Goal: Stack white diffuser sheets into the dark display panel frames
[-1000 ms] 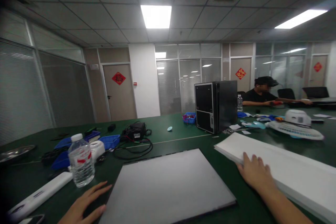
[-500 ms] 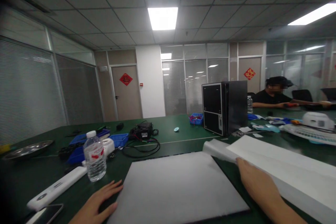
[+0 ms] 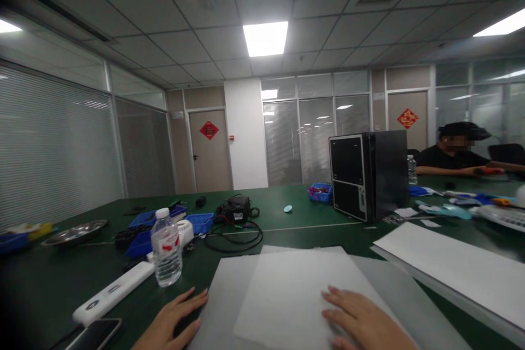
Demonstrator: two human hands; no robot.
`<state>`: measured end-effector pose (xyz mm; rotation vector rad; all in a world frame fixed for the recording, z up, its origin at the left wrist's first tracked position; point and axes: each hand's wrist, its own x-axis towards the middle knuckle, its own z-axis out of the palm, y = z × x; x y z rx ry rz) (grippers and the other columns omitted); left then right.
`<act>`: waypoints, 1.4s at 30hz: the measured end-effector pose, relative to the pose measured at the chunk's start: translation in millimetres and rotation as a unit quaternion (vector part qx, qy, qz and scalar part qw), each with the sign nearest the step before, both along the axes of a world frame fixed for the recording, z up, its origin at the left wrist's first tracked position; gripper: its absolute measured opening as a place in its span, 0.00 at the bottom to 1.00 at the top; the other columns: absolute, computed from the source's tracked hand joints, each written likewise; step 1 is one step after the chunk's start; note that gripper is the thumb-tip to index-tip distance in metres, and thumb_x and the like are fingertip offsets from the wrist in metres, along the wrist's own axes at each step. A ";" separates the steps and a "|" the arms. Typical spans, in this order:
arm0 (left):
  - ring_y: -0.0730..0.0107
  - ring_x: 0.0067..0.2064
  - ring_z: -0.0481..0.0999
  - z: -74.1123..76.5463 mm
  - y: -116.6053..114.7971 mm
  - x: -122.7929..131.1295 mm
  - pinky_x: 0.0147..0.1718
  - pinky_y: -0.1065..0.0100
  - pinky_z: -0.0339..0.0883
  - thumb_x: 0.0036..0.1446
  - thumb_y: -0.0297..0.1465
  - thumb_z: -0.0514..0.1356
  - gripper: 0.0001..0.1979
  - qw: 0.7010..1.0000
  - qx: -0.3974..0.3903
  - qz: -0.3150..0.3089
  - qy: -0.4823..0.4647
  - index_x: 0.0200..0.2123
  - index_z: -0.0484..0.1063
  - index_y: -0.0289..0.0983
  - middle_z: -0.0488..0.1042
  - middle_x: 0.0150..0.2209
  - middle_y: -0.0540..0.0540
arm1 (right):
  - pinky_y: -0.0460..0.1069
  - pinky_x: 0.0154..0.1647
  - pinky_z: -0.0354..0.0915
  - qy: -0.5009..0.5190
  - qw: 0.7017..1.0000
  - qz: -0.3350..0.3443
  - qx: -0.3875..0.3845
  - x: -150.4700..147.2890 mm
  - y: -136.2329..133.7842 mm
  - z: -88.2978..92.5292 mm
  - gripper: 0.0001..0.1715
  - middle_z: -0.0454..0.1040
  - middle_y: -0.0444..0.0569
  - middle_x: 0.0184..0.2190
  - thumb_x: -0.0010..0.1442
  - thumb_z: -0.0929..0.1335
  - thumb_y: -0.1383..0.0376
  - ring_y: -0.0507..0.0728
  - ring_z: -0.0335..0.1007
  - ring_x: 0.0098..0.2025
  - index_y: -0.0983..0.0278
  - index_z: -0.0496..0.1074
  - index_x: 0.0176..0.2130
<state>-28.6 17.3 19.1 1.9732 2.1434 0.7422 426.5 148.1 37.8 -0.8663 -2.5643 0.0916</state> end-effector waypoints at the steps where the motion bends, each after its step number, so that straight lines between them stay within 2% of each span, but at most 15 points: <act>1: 0.52 0.67 0.63 -0.1 0.5 0.1 0.65 0.46 0.57 0.60 0.42 0.58 0.23 1.000 -0.003 0.000 0.003 0.58 0.73 0.51 0.71 0.62 0.52 | 0.61 0.62 0.65 -0.002 0.999 -0.050 -0.010 7.1 10.7 -5.2 0.24 0.70 0.46 0.60 0.63 0.65 0.47 0.65 0.68 0.60 0.49 0.76 0.54; 3: 0.51 0.68 0.62 -0.2 1.5 1.0 0.65 0.45 0.57 0.61 0.43 0.57 0.23 1.000 -0.012 0.002 0.012 0.59 0.72 0.50 0.70 0.63 0.52 | 0.65 0.62 0.63 -0.010 0.990 -0.136 -0.026 21.2 31.7 -15.3 0.26 0.74 0.50 0.56 0.62 0.64 0.45 0.68 0.70 0.58 0.53 0.78 0.51; 5: 0.51 0.68 0.62 -0.8 2.7 1.9 0.65 0.44 0.57 0.61 0.43 0.56 0.23 1.000 -0.014 0.003 0.014 0.59 0.72 0.49 0.70 0.63 0.51 | 0.65 0.62 0.63 -0.015 0.984 -0.172 -0.043 32.1 46.2 -21.6 0.27 0.77 0.52 0.53 0.63 0.63 0.45 0.68 0.72 0.55 0.55 0.80 0.48; 8: 0.50 0.68 0.62 -1.7 4.0 2.2 0.65 0.43 0.57 0.62 0.44 0.56 0.23 1.000 -0.013 0.000 0.011 0.59 0.72 0.49 0.70 0.63 0.51 | 0.63 0.64 0.61 -0.006 0.983 -0.163 -0.084 38.5 50.7 -23.2 0.28 0.76 0.49 0.55 0.65 0.60 0.44 0.66 0.70 0.58 0.53 0.79 0.50; 12: 0.50 0.68 0.61 -0.3 4.0 3.1 0.66 0.44 0.56 0.62 0.44 0.55 0.24 0.999 -0.029 0.002 0.020 0.60 0.71 0.48 0.69 0.64 0.51 | 0.62 0.69 0.52 -0.004 0.984 -0.107 -0.141 34.6 41.0 -23.5 0.30 0.65 0.41 0.64 0.64 0.61 0.43 0.64 0.58 0.67 0.46 0.69 0.60; 15: 0.50 0.68 0.61 2.5 3.7 5.4 0.65 0.44 0.56 0.62 0.44 0.55 0.24 0.999 -0.032 0.003 0.025 0.60 0.70 0.48 0.68 0.64 0.52 | 0.64 0.70 0.49 -0.006 0.989 -0.081 -0.127 32.7 39.2 -23.8 0.30 0.60 0.38 0.67 0.64 0.62 0.43 0.65 0.52 0.69 0.44 0.65 0.62; 17: 0.50 0.68 0.61 4.6 3.6 7.5 0.65 0.43 0.56 0.62 0.43 0.55 0.24 0.999 -0.036 0.005 0.027 0.60 0.70 0.48 0.68 0.64 0.52 | 0.64 0.69 0.51 0.012 0.990 -0.108 -0.091 34.8 42.3 -21.1 0.29 0.65 0.42 0.65 0.64 0.61 0.43 0.65 0.57 0.67 0.46 0.69 0.60; 19: 0.51 0.68 0.60 6.4 3.4 9.1 0.65 0.43 0.56 0.63 0.43 0.54 0.24 0.999 -0.041 0.006 0.028 0.60 0.70 0.48 0.68 0.64 0.52 | 0.63 0.67 0.57 0.024 0.987 -0.143 -0.072 39.4 46.6 -16.2 0.30 0.72 0.46 0.59 0.65 0.59 0.43 0.65 0.65 0.62 0.51 0.76 0.55; 21: 0.51 0.68 0.61 7.1 3.2 9.6 0.65 0.44 0.56 0.63 0.44 0.54 0.24 0.999 -0.042 0.006 0.028 0.61 0.70 0.49 0.68 0.64 0.52 | 0.61 0.61 0.65 0.017 0.983 -0.165 -0.084 44.5 49.9 -11.5 0.32 0.77 0.49 0.53 0.66 0.57 0.42 0.65 0.71 0.56 0.53 0.79 0.49; 23: 0.51 0.68 0.61 6.1 3.5 8.8 0.65 0.43 0.56 0.62 0.44 0.55 0.24 0.999 -0.038 0.005 0.024 0.60 0.70 0.49 0.68 0.64 0.52 | 0.59 0.59 0.67 0.010 0.979 -0.177 -0.104 47.9 51.3 -9.1 0.34 0.78 0.49 0.50 0.65 0.56 0.41 0.64 0.73 0.53 0.54 0.81 0.46; 27: 0.51 0.68 0.62 1.6 5.0 5.4 0.65 0.43 0.56 0.62 0.45 0.56 0.24 1.000 -0.023 0.000 0.009 0.59 0.71 0.50 0.69 0.63 0.53 | 0.61 0.61 0.64 0.016 0.976 -0.187 -0.114 45.2 49.8 -10.5 0.32 0.77 0.47 0.52 0.64 0.57 0.40 0.65 0.72 0.55 0.51 0.80 0.47; 38: 0.50 0.67 0.63 -2.0 4.7 3.1 0.64 0.43 0.58 0.62 0.46 0.56 0.23 1.000 -0.004 -0.008 0.003 0.58 0.72 0.52 0.70 0.62 0.53 | 0.65 0.68 0.53 0.014 0.984 -0.127 -0.125 39.9 45.8 -17.2 0.31 0.70 0.45 0.60 0.65 0.59 0.42 0.66 0.61 0.65 0.52 0.74 0.56; 40: 0.49 0.67 0.63 -1.1 5.1 4.1 0.64 0.43 0.58 0.61 0.46 0.57 0.24 1.000 -0.012 -0.003 0.013 0.59 0.71 0.51 0.69 0.63 0.53 | 0.63 0.68 0.53 0.015 0.984 -0.134 -0.119 42.5 50.1 -20.2 0.31 0.69 0.45 0.61 0.66 0.58 0.43 0.65 0.61 0.65 0.52 0.73 0.58; 42: 0.48 0.67 0.62 -0.6 5.7 5.4 0.64 0.43 0.58 0.61 0.45 0.57 0.24 1.000 -0.012 0.001 0.020 0.59 0.71 0.51 0.69 0.63 0.53 | 0.63 0.68 0.55 0.016 0.981 -0.171 -0.095 46.3 57.5 -23.8 0.32 0.70 0.47 0.61 0.65 0.58 0.44 0.65 0.63 0.64 0.56 0.73 0.58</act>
